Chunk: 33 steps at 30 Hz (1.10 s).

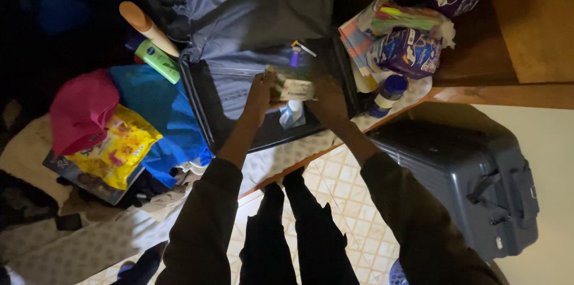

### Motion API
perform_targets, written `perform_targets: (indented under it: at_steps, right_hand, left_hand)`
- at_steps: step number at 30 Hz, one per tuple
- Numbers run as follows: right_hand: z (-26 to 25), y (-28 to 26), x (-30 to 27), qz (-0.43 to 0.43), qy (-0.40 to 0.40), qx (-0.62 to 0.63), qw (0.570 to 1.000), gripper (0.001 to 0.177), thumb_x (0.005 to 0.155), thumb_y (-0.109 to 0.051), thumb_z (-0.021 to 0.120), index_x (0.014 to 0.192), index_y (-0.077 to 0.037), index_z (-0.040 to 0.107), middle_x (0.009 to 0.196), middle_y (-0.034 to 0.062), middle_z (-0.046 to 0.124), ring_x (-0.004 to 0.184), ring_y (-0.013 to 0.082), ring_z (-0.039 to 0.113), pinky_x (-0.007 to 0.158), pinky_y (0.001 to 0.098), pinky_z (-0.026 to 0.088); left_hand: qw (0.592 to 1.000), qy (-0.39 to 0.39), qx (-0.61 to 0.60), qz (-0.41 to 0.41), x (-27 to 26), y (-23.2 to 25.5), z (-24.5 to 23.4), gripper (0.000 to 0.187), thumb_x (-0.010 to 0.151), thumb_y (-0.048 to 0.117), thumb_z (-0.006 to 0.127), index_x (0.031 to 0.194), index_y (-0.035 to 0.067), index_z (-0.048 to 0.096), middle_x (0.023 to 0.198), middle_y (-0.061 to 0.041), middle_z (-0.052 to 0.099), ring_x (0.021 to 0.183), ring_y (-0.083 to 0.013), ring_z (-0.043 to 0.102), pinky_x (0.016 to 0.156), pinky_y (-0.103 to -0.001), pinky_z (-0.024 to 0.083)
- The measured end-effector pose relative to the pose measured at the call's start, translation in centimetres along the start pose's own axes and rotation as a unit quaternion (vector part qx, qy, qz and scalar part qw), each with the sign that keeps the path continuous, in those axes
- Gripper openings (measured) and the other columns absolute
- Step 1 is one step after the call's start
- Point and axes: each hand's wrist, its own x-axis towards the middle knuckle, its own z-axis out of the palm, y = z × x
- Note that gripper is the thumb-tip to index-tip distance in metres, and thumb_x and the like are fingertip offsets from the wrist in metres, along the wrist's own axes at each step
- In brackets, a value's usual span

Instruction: The person unpacks toiletries from an open suitcase by removing bottles, toothpaste boxes, a razor, and small containers, then handles and opens a detergent packet by hand.

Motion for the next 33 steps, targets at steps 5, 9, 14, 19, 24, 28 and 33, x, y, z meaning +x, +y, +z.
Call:
perform_targets:
  at_steps: [5, 9, 14, 19, 24, 28, 33]
  right_hand:
    - [-1.5, -1.9, 0.6, 0.073, 0.002, 0.116, 0.991, 0.048, 0.082, -0.025, 0.078, 0.122, -0.006, 0.059, 0.105, 0.0211, 0.069, 0.098, 0.0419, 0.067, 0.083, 0.05, 0.054]
    - [-2.7, -2.9, 0.9, 0.116, -0.007, 0.184, 0.976, 0.065, 0.085, -0.029, 0.077, 0.136, -0.001, 0.046, 0.11, 0.025, 0.069, 0.098, 0.0458, 0.068, 0.079, 0.0518, 0.054]
    - [-2.3, -3.3, 1.1, 0.151, -0.002, 0.217, 0.964, 0.068, 0.088, -0.032, 0.071, 0.143, -0.004, 0.042, 0.113, 0.0248, 0.071, 0.101, 0.0427, 0.07, 0.087, 0.049, 0.054]
    - [-2.1, -3.1, 0.7, 0.127, 0.022, 0.247, 0.96, 0.065, 0.095, -0.032, 0.067, 0.147, -0.003, 0.039, 0.122, 0.0255, 0.068, 0.102, 0.0394, 0.07, 0.086, 0.0458, 0.053]
    - [-2.2, -2.4, 0.5, 0.212, 0.046, 0.306, 0.927, 0.055, 0.098, -0.027, 0.058, 0.147, -0.004, 0.045, 0.122, 0.0223, 0.069, 0.11, 0.035, 0.07, 0.092, 0.0408, 0.053]
    - [-3.2, -2.4, 0.5, 0.124, 0.092, 0.325, 0.933, 0.05, 0.103, -0.024, 0.051, 0.148, -0.003, 0.046, 0.127, 0.0221, 0.069, 0.116, 0.0349, 0.07, 0.099, 0.041, 0.053]
    - [-6.2, -4.8, 0.6, 0.083, 0.088, 0.242, 0.963, 0.051, 0.105, -0.028, 0.052, 0.149, -0.002, 0.045, 0.133, 0.0247, 0.065, 0.122, 0.0406, 0.065, 0.102, 0.0461, 0.049]
  left_hand:
    - [0.997, -0.034, 0.009, 0.074, 0.8, 0.9, 0.6, 0.055, 0.1, 0.052, 0.055, 0.134, 0.01, 0.043, 0.091, -0.011, 0.063, 0.072, -0.0229, 0.069, 0.066, -0.04, 0.06]
    - [0.989, -0.008, 0.022, 0.144, 1.4, 0.8, 1.4, 0.052, 0.106, 0.048, 0.057, 0.138, 0.008, 0.053, 0.097, -0.006, 0.057, 0.086, -0.02, 0.056, 0.076, -0.038, 0.053]
    - [0.981, -0.035, 0.034, 0.187, 1.2, 0.5, 3.1, 0.056, 0.104, 0.043, 0.061, 0.145, 0.007, 0.049, 0.119, -0.009, 0.064, 0.105, -0.0228, 0.064, 0.088, -0.039, 0.056]
    - [0.995, -0.054, 0.059, 0.067, -1.8, 1.3, 4.5, 0.071, 0.097, 0.05, 0.059, 0.154, 0.017, 0.035, 0.136, -0.006, 0.058, 0.115, -0.0182, 0.06, 0.09, -0.036, 0.048]
    - [0.987, -0.048, 0.014, 0.155, -2.9, 1.1, 6.9, 0.068, 0.092, 0.046, 0.071, 0.141, 0.006, 0.047, 0.124, -0.011, 0.064, 0.106, -0.0213, 0.063, 0.083, -0.037, 0.058]
    - [0.979, -0.087, -0.043, 0.178, -3.5, 1.5, 8.2, 0.061, 0.092, 0.039, 0.078, 0.135, 0.003, 0.053, 0.122, -0.013, 0.068, 0.106, -0.0206, 0.068, 0.089, -0.035, 0.06]
    - [0.985, -0.044, -0.023, 0.166, -3.8, 2.8, 8.5, 0.06, 0.089, 0.037, 0.079, 0.13, -0.003, 0.06, 0.117, -0.014, 0.071, 0.099, -0.0204, 0.069, 0.084, -0.035, 0.059]
